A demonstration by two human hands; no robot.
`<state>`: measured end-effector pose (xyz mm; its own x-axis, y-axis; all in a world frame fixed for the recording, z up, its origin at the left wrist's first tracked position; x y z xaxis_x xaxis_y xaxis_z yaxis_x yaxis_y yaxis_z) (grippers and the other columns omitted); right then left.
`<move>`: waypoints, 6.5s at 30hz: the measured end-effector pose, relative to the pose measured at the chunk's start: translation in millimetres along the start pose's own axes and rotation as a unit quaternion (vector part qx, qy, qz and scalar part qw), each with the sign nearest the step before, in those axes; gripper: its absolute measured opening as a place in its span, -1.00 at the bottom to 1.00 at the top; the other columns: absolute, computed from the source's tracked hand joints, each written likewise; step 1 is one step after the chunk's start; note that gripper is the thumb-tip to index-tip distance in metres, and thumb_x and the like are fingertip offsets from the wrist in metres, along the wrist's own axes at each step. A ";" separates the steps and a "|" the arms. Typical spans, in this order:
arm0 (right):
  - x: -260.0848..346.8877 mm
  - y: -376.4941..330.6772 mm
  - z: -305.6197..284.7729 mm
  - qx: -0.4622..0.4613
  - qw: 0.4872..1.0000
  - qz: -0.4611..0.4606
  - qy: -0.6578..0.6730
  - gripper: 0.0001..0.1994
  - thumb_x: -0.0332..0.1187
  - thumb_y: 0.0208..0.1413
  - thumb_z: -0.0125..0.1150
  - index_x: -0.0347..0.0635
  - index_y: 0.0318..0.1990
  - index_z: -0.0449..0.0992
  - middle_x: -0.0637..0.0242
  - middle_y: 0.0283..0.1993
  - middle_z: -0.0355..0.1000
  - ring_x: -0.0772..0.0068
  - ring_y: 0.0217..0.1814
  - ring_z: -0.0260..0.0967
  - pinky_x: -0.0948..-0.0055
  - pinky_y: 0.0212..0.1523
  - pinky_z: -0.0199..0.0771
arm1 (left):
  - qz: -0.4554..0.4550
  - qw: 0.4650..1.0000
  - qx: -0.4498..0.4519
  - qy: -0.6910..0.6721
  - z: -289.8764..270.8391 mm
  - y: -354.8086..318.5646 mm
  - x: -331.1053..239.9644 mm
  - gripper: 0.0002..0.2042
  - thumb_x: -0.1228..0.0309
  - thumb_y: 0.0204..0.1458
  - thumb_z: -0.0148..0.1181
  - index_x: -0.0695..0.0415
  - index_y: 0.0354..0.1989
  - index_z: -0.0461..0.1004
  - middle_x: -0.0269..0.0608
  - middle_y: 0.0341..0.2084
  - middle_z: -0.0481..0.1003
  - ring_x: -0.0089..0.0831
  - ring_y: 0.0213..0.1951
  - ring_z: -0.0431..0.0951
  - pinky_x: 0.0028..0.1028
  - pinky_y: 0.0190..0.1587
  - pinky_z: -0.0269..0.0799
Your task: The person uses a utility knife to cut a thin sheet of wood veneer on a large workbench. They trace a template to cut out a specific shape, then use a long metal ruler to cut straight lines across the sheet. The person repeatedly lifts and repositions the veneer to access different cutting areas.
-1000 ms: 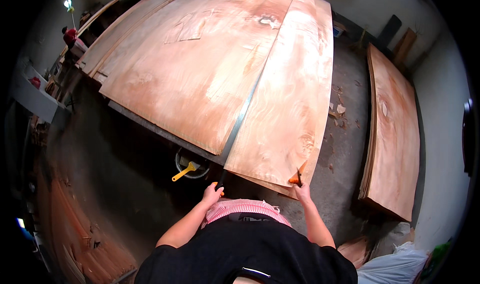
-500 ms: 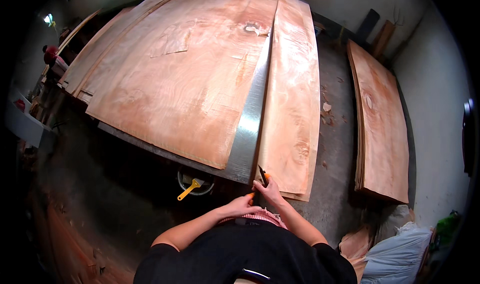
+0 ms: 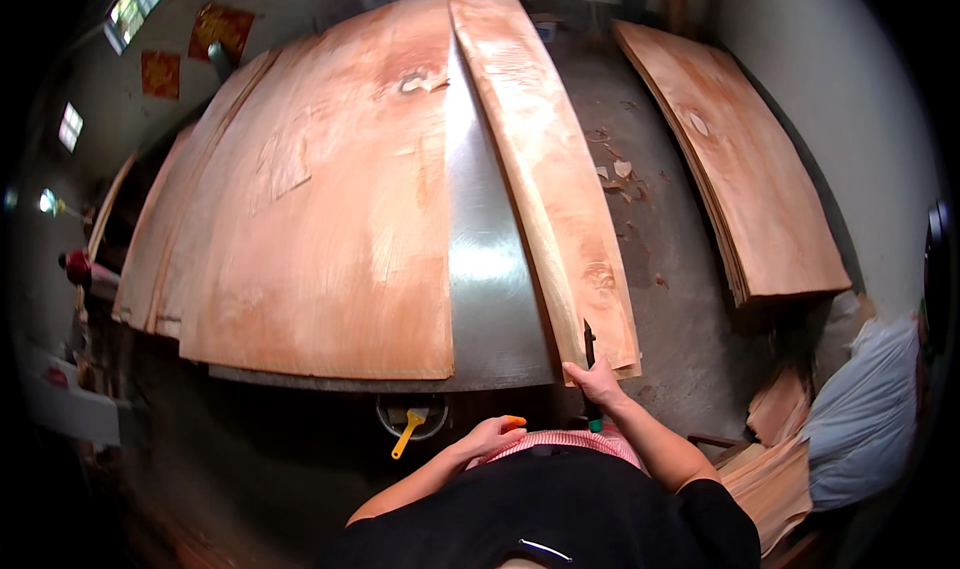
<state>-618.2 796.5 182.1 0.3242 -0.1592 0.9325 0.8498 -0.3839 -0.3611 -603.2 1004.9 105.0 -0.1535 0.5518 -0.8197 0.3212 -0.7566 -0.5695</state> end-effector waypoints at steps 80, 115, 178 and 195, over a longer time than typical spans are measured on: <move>-0.8 132.8 -1534.4 -0.260 0.956 0.013 -0.133 -0.90 -0.48 -0.18 0.07 -0.28 -0.49 0.32 0.41 -0.73 0.24 0.62 -0.77 0.17 0.61 -0.74 0.14 | -0.074 0.609 -0.725 -0.312 638.7 902.8 -419.5 -0.76 0.54 -0.17 0.10 0.27 -0.27 0.33 -0.19 -0.40 0.41 -0.47 -0.44 0.40 -0.51 -0.38 0.35; -149.2 260.8 -1660.8 -0.178 0.840 0.126 -0.496 -0.57 -0.26 -0.09 0.09 -0.46 -0.15 0.22 0.26 -0.62 0.28 0.48 -0.66 0.21 0.50 -0.62 0.23 | 0.112 0.257 -0.446 -0.850 723.5 1066.1 -299.6 -0.55 0.04 -0.05 -0.01 0.17 -0.14 0.30 -0.15 -0.19 0.38 -0.23 -0.13 0.37 -0.18 -0.06 0.27; -231.0 267.1 -1592.0 -0.057 0.865 0.057 -0.495 -0.45 -0.28 -0.07 0.09 -0.47 0.03 0.11 -0.08 -0.04 0.21 0.15 -0.11 0.26 0.35 -0.02 0.23 | -0.013 0.455 -0.665 -0.592 745.3 1066.2 -259.0 -0.62 0.27 0.00 -0.08 0.27 -0.08 0.14 -0.03 -0.15 0.30 -0.29 -0.15 0.34 -0.35 -0.10 0.28; -240.1 241.9 -1595.8 -0.133 0.799 0.060 -0.583 -0.50 -0.24 -0.09 0.07 -0.54 -0.11 0.17 -0.23 -0.19 0.27 -0.14 -0.12 0.23 0.22 -0.12 0.25 | -0.141 0.395 -0.656 -0.628 729.7 1043.1 -290.0 -0.93 0.50 -0.11 -0.13 0.16 -0.45 0.28 -0.25 -0.63 0.30 -0.43 -0.62 0.30 -0.46 -0.65 0.22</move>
<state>-1153.5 -709.6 -146.4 0.6956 0.6867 0.2113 0.7152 -0.6339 -0.2945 -905.5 -200.3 -295.9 -0.4338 -0.6821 -0.5887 0.2079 0.5600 -0.8020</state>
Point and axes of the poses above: each hand's wrist, its own y-axis towards the middle knuckle, its own z-axis out of the palm, x = y × z, the point moved 5 cm from there along y, towards the middle knuckle
